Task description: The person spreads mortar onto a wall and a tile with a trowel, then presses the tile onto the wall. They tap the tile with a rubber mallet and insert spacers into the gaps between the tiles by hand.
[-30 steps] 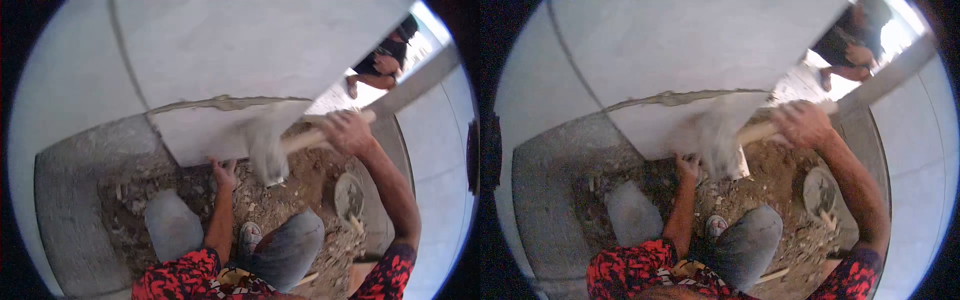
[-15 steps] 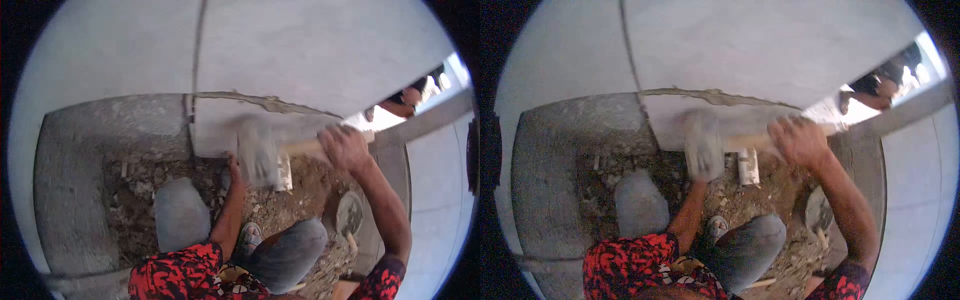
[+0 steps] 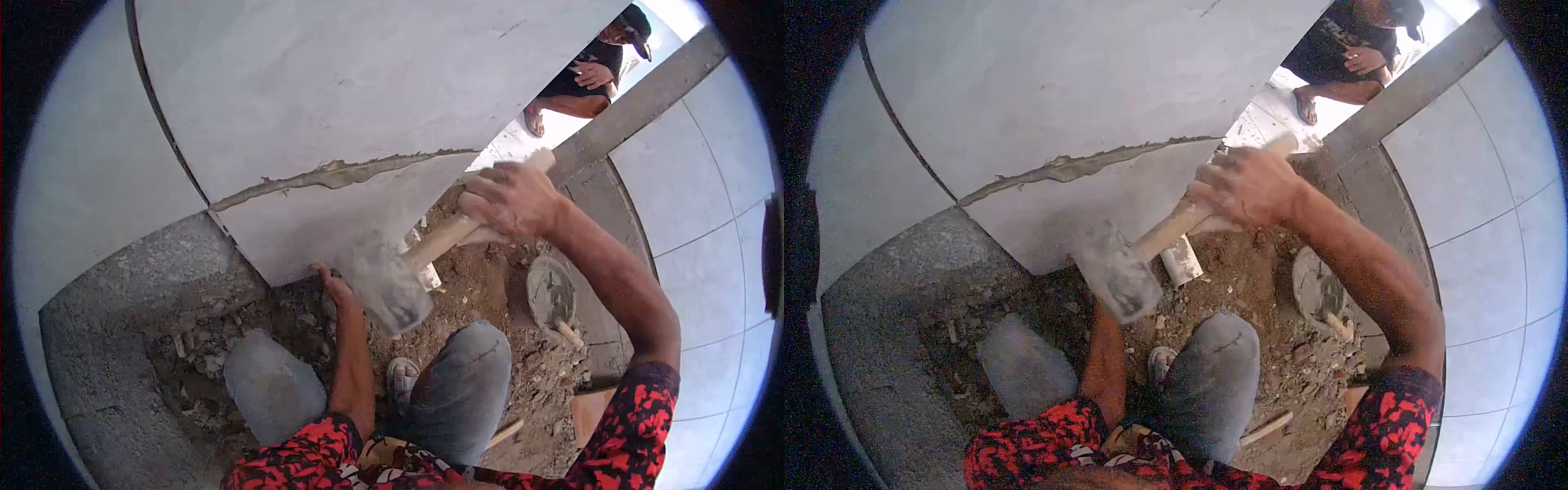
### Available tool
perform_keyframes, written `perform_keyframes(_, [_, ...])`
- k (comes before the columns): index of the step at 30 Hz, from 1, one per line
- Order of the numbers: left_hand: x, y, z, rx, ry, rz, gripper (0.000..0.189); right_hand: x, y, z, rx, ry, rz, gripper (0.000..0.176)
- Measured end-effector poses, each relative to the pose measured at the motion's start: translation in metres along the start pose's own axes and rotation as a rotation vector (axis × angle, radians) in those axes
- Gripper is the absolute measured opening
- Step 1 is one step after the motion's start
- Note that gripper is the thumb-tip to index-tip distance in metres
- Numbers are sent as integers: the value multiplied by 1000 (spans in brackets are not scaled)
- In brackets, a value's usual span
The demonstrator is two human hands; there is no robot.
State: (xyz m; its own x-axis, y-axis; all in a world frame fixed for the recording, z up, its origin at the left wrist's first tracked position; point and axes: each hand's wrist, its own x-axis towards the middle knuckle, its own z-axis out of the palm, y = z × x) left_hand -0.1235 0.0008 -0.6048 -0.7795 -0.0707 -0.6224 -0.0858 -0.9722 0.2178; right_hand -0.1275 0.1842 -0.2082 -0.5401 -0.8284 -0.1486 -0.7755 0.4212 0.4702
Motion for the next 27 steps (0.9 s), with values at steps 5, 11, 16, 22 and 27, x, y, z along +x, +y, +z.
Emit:
perform_keyframes(5, [33,-5,-22,-166,-148,-59,80,7,-4,-3,9,0,46,41])
perform_keyframes(11, [53,-9,-38,-224,-112,-154,67,17,-2,9,-8,-7,174,36])
perform_keyframes(16, [-11,9,11,10,33,9,57,4,-20,34,-9,2,155,39])
perform_keyframes(22, [-28,18,28,-106,-68,85,63,-71,-97,91,358,146,593,35])
perform_keyframes(27, [-23,19,31,-97,-45,50,70,-136,-232,190,576,-184,1429,43])
